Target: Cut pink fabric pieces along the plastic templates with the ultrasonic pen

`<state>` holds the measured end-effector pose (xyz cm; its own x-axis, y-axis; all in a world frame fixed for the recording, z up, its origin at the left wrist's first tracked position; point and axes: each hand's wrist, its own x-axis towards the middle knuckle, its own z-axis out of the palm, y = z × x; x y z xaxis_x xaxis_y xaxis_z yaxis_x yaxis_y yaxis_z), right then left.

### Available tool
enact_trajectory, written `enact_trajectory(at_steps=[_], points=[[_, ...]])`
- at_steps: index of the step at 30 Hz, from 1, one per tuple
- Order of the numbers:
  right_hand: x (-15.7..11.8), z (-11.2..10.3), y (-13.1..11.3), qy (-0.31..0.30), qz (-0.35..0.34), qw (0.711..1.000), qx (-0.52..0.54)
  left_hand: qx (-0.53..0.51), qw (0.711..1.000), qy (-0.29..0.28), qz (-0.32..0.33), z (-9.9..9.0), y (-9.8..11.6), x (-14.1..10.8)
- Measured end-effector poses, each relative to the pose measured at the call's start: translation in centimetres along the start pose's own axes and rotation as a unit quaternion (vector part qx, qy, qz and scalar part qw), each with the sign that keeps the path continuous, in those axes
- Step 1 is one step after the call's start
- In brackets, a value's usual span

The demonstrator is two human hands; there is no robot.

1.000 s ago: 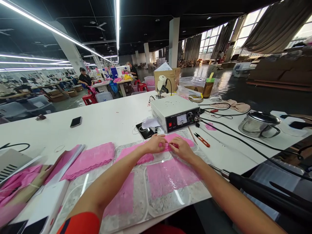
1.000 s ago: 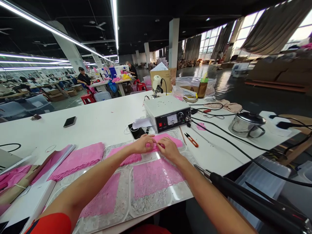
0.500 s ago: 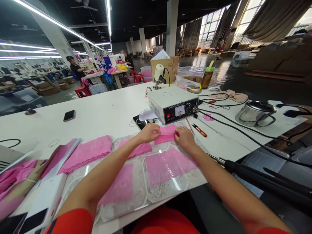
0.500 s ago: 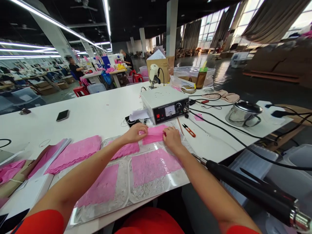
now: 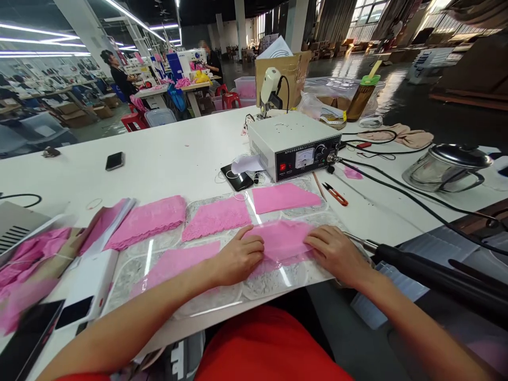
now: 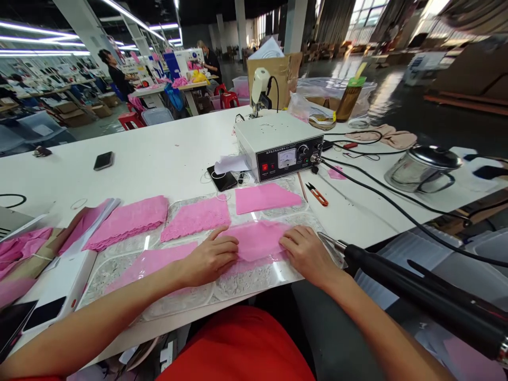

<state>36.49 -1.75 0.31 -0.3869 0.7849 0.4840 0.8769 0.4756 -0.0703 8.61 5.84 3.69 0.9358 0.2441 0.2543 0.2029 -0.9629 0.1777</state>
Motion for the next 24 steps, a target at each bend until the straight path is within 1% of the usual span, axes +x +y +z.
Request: enact_trajectory(at_steps=[6,9,11,14,16,19,24], points=[[-0.2,-0.1,-0.2,0.003,-0.010,1.000,-0.003,0.079,0.996,-0.001,0.035,0.4,0.9,-0.3],[-0.5,-0.3,-0.2,-0.011,0.001,1.000,0.013,0.077,0.996,-0.006,0.037,0.3,1.3,-0.5],[-0.8,-0.5,-0.1,-0.026,0.024,0.999,0.036,0.045,0.999,-0.011,0.025,-0.1,1.4,-0.7],[-1.3,-0.8,0.1,-0.037,0.049,0.996,0.067,-0.025,1.000,-0.001,-0.016,-0.7,1.3,-0.7],[-1.4,-1.1,0.2,-0.035,0.053,0.995,0.074,-0.073,0.996,0.012,-0.047,-1.1,1.2,-0.6],[-1.0,-1.5,-0.2,-0.029,0.056,0.995,0.075,-0.130,0.989,0.025,-0.073,-1.5,1.0,-0.3],[0.3,-1.3,-1.4,-0.027,0.049,0.996,0.065,-0.171,0.979,0.057,-0.099,-1.6,1.0,0.0]])
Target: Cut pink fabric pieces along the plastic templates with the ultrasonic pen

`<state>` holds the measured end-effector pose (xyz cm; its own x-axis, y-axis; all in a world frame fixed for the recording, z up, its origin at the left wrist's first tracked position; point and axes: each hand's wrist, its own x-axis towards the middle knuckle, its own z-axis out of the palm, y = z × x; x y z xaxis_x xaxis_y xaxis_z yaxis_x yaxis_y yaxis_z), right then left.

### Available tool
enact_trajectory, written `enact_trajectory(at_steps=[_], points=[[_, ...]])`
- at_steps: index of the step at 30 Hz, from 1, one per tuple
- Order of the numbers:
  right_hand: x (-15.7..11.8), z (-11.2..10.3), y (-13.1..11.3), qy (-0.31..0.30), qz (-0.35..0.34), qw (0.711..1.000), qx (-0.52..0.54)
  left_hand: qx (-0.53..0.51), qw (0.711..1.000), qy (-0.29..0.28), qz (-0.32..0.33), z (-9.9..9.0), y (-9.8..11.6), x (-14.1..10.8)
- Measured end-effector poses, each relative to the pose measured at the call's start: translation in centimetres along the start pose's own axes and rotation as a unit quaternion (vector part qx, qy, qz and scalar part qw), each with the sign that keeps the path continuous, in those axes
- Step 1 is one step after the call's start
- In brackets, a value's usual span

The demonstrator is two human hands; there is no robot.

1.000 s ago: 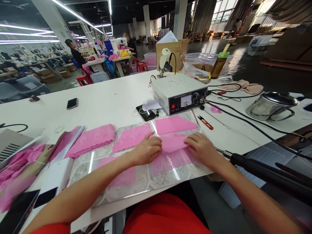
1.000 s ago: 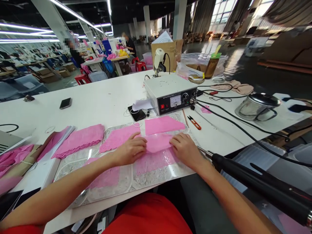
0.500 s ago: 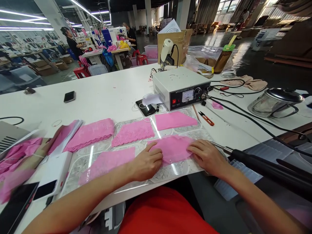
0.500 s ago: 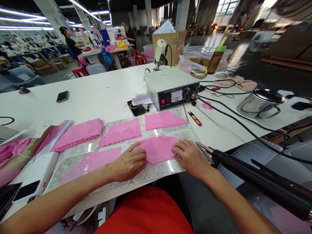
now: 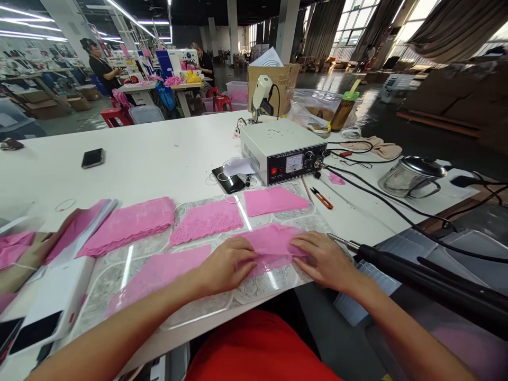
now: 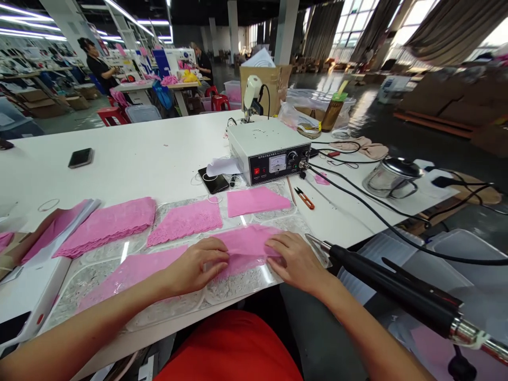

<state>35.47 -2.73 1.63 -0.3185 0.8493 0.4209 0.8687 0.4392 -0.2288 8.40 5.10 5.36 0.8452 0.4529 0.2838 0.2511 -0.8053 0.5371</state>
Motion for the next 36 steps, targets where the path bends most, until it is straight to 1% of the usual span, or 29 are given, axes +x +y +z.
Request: enact_trajectory(at_steps=[3,5,9,12,15,16,18,20,22,24,25,27,29,30,32,34,36], points=[[0.3,0.5,0.0,0.005,-0.002,1.000,-0.013,-0.016,1.000,0.016,-0.016,0.0,0.0,-0.1],[0.3,0.6,0.4,0.000,0.008,1.000,-0.024,-0.026,0.999,0.024,-0.023,-0.1,-0.1,-0.3],[0.8,0.6,1.1,-0.006,0.041,0.998,-0.045,-0.104,0.993,0.014,-0.048,0.1,-0.4,-0.8],[2.3,0.5,1.1,0.025,0.056,0.998,-0.034,-0.163,0.984,0.002,-0.074,0.3,-0.5,-1.1],[5.1,0.6,0.0,0.073,0.019,0.997,-0.011,-0.224,0.966,0.014,-0.126,0.3,-0.6,-1.5],[6.2,0.6,-0.7,0.085,-0.004,0.996,-0.001,-0.251,0.955,0.027,-0.153,0.3,-0.8,-1.7],[8.7,0.9,-2.5,0.091,-0.056,0.994,0.027,-0.315,0.923,0.061,-0.213,-0.2,-1.2,-2.4],[11.1,1.5,-4.9,0.074,-0.116,0.988,0.065,-0.382,0.879,0.095,-0.268,-1.1,-1.7,-3.5],[13.2,2.7,-7.9,0.052,-0.183,0.977,0.099,-0.440,0.834,0.120,-0.311,-2.2,-2.2,-4.9],[14.7,4.2,-11.1,0.021,-0.239,0.962,0.132,-0.481,0.795,0.135,-0.344,-3.4,-2.4,-6.7],[15.3,5.0,-12.7,-0.006,-0.266,0.952,0.153,-0.495,0.779,0.140,-0.358,-4.0,-2.5,-7.6],[16.0,6.4,-15.5,-0.051,-0.327,0.919,0.214,-0.511,0.755,0.150,-0.382,-4.8,-2.6,-9.4],[16.2,7.1,-17.0,-0.070,-0.349,0.901,0.250,-0.513,0.740,0.162,-0.405,-5.2,-2.6,-11.0],[16.2,7.2,-17.2,-0.076,-0.336,0.900,0.266,-0.510,0.734,0.168,-0.416,-5.2,-2.7,-11.7],[16.1,6.8,-16.5,-0.086,-0.263,0.915,0.295,-0.496,0.728,0.178,-0.437,-5.1,-2.8,-12.8],[15.8,6.1,-14.5,-0.103,-0.157,0.936,0.298,-0.472,0.732,0.188,-0.454,-4.9,-2.9,-13.5],[15.2,5.5,-12.3,-0.141,-0.067,0.955,0.252,-0.439,0.745,0.197,-0.462,-4.8,-2.9,-13.8]])
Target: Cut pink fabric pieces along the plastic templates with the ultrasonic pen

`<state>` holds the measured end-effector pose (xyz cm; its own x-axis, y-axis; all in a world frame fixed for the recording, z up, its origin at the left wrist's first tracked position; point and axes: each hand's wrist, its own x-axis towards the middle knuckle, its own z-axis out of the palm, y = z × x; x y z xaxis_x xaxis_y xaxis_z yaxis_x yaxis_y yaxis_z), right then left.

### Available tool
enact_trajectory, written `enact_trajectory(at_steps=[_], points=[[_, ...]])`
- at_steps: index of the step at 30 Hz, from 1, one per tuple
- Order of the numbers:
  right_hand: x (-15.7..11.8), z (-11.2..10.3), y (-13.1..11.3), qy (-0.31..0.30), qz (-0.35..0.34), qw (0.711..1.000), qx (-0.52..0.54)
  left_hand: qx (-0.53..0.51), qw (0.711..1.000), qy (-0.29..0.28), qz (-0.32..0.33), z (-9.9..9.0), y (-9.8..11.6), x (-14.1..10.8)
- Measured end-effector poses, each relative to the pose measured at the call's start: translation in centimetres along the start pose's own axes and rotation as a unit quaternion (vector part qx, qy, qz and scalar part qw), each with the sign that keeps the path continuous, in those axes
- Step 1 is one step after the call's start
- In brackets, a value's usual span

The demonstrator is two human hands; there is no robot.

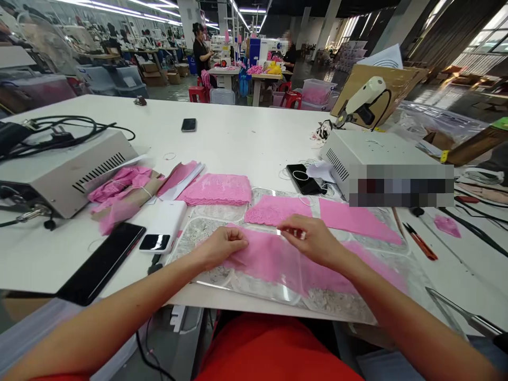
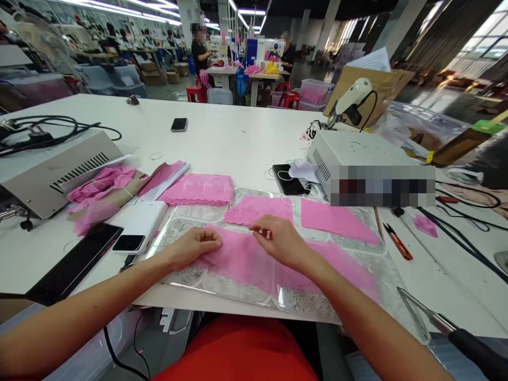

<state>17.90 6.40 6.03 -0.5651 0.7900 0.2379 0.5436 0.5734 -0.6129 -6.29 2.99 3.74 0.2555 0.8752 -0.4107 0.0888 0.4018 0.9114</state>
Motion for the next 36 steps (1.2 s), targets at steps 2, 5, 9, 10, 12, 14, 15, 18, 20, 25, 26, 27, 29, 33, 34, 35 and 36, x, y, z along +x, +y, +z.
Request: enact_trajectory(at_steps=[2,5,9,10,12,14,15,18,20,25,26,27,29,33,34,35,36], points=[[-1.3,-0.8,1.3,-0.027,0.096,0.993,-0.062,0.032,0.999,0.013,0.017,-0.1,0.2,-0.2],[-2.8,-0.8,2.0,-0.060,0.176,0.971,-0.148,0.077,0.996,0.021,0.035,-0.3,0.7,-0.6],[-3.0,0.1,1.6,-0.089,0.179,0.963,-0.181,0.125,0.990,0.024,0.055,-0.8,1.0,-1.3],[-2.9,0.2,1.4,-0.092,0.173,0.965,-0.177,0.138,0.988,0.021,0.060,-1.0,1.0,-1.5],[-2.4,0.3,1.1,-0.090,0.160,0.970,-0.159,0.159,0.984,0.020,0.073,-1.7,0.9,-2.0],[-1.7,0.4,0.8,-0.087,0.145,0.977,-0.133,0.172,0.981,0.037,0.087,-2.6,0.7,-2.6],[-1.3,0.5,0.7,-0.087,0.138,0.979,-0.120,0.180,0.978,0.052,0.096,-3.1,0.4,-2.8],[0.2,1.3,0.3,-0.093,0.124,0.984,-0.093,0.229,0.961,0.102,0.116,-4.6,-0.5,-3.5],[1.1,1.9,0.0,-0.090,0.125,0.984,-0.085,0.265,0.950,0.128,0.105,-5.3,-1.1,-3.7],[0.3,1.8,-1.5,-0.104,0.087,0.988,-0.073,0.236,0.959,0.138,0.071,-5.6,-1.9,-3.4],[-0.5,1.5,-1.8,-0.119,0.059,0.989,-0.066,0.210,0.967,0.131,0.068,-5.4,-1.9,-3.3],[-1.5,1.4,-2.2,-0.136,0.034,0.988,-0.060,0.179,0.974,0.122,0.061,-5.3,-1.8,-3.2],[-3.4,1.5,-2.5,-0.155,0.008,0.986,-0.056,0.117,0.987,0.104,0.045,-4.9,-1.5,-3.0],[-6.2,3.2,-2.1,-0.114,-0.021,0.989,-0.092,0.059,0.993,0.094,0.035,-4.5,-1.1,-2.8],[-6.5,3.6,-1.9,-0.098,-0.030,0.990,-0.095,0.052,0.994,0.092,0.036,-4.5,-1.0,-2.7],[-6.5,3.9,-1.6,-0.086,-0.034,0.991,-0.094,0.046,0.994,0.088,0.036,-4.6,-0.9,-2.4],[-6.3,4.0,-1.4,-0.080,-0.031,0.992,-0.087,0.042,0.995,0.085,0.037,-4.6,-0.7,-2.1]])
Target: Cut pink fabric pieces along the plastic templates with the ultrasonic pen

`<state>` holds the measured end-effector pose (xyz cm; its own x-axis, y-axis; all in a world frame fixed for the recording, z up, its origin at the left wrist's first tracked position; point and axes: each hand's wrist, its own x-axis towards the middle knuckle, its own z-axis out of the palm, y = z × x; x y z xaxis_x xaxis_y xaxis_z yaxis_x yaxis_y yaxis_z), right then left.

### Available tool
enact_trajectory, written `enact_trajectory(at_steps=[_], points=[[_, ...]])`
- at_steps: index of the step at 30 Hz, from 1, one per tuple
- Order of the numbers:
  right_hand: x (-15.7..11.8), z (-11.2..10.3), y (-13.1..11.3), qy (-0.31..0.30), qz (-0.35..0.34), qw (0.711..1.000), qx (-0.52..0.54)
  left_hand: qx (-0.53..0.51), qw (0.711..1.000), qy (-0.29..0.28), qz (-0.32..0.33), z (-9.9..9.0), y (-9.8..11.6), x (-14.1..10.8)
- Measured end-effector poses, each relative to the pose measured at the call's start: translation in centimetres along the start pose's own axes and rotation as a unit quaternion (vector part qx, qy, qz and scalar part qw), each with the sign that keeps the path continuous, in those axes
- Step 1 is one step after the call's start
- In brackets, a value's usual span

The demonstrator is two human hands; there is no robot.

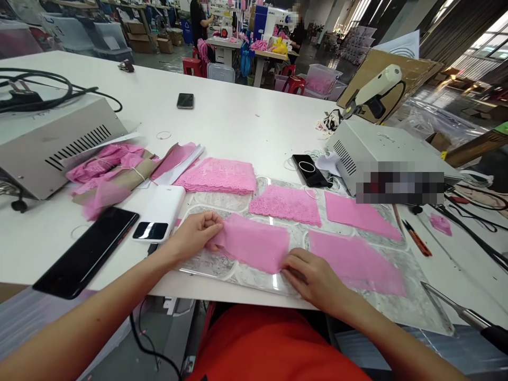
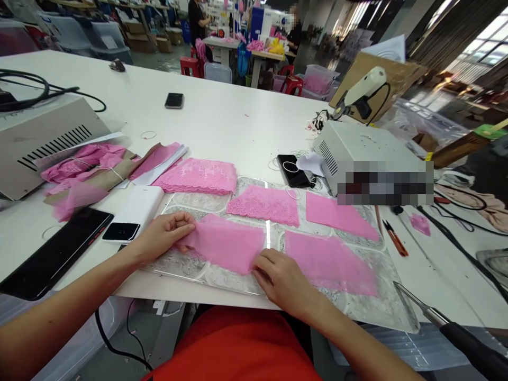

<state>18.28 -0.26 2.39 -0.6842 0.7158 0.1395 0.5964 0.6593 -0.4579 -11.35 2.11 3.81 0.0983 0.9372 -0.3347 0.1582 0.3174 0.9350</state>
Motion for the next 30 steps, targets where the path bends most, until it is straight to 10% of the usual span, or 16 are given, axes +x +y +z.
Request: enact_trajectory(at_steps=[8,21,30], points=[[3.4,-2.6,0.4,0.079,0.010,0.996,0.041,0.028,0.998,0.039,0.032,-0.8,2.3,3.0],[1.0,-0.5,-0.5,-0.012,-0.117,0.990,-0.083,0.324,0.938,0.089,0.079,-1.1,-0.2,-1.3],[3.4,-1.4,1.6,0.053,0.073,0.996,-0.005,0.496,0.855,0.080,0.126,-1.0,-1.3,-1.4]])
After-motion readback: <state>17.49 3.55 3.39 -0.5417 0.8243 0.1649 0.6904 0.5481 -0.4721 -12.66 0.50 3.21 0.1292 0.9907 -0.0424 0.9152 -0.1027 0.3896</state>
